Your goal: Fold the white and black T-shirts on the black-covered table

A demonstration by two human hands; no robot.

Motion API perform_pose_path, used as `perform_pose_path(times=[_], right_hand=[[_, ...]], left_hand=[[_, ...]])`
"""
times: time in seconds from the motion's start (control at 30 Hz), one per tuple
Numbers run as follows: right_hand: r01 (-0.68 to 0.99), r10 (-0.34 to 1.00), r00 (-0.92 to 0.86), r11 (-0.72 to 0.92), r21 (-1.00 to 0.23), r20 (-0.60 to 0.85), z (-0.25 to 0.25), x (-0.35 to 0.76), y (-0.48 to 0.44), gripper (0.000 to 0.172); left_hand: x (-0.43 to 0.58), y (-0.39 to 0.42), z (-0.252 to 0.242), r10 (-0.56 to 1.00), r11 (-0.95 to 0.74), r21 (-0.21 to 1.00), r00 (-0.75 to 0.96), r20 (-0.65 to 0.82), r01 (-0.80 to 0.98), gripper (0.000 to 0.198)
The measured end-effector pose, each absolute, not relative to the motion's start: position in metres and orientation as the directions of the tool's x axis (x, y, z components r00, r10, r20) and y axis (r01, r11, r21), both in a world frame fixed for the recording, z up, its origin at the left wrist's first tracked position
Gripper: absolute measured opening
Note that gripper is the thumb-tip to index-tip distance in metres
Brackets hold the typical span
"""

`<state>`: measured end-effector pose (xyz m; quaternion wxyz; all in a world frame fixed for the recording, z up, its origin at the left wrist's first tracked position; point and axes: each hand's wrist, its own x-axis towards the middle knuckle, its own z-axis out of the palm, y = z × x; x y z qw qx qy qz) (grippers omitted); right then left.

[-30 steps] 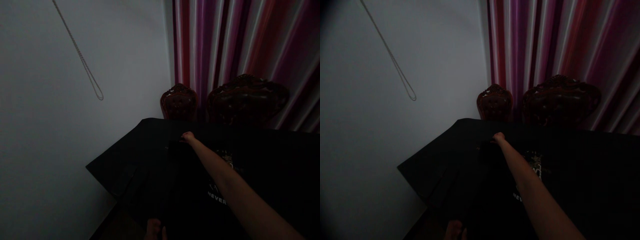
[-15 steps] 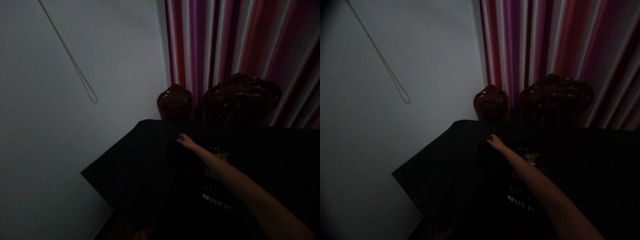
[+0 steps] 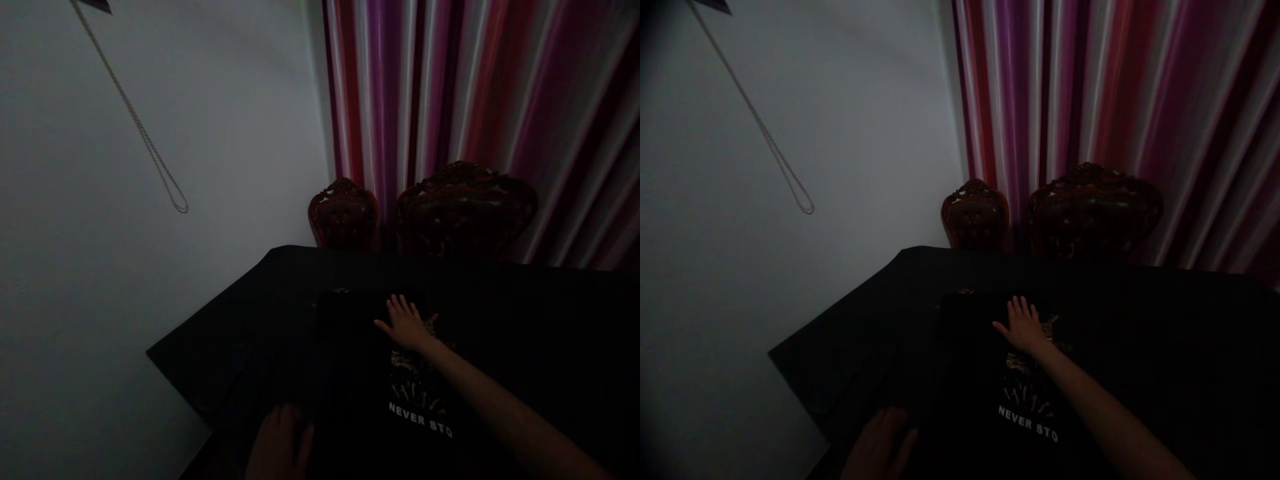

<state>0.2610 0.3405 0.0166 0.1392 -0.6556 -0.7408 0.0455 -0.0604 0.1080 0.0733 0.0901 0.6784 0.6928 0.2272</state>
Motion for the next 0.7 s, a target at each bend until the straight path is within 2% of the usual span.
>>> perform_pose_path(times=[0.07, 0.17, 0.33, 0.47, 0.57, 0.7], right_hand=[[0.963, 0.976, -0.141, 0.174, -0.206, 0.169, 0.020, 0.236, 0.342, 0.092], [0.963, 0.975, -0.143, 0.176, -0.204, 0.169, 0.016, 0.203, 0.338, 0.099], [0.961, 0.966, -0.126, 0.175, -0.213, 0.225, -0.007, 0.185, 0.331, 0.109], [0.956, 0.962, -0.140, 0.193, -0.220, 0.235, -0.008, 0.187, 0.330, 0.112], [0.948, 0.962, -0.134, 0.195, -0.252, 0.240, 0.000, 0.188, 0.328, 0.111], [0.926, 0.949, -0.137, 0.224, -0.303, 0.283, 0.010, 0.190, 0.326, 0.094]], left_hand=[[-0.046, 0.162, 0.101, 0.974, -0.068, 0.357, -0.016, 0.228, 0.932, 0.035], [-0.023, 0.261, 0.126, 0.978, -0.051, 0.315, -0.016, 0.206, 0.948, 0.027], [-0.001, 0.390, 0.102, 0.988, 0.044, 0.298, -0.085, 0.125, 0.954, 0.023], [0.003, 0.438, 0.071, 0.991, 0.100, 0.305, -0.121, 0.053, 0.947, 0.031], [0.000, 0.454, 0.064, 0.996, 0.059, 0.325, -0.079, 0.047, 0.944, 0.028], [-0.008, 0.462, 0.069, 0.994, -0.035, 0.327, 0.000, 0.107, 0.944, 0.023]])
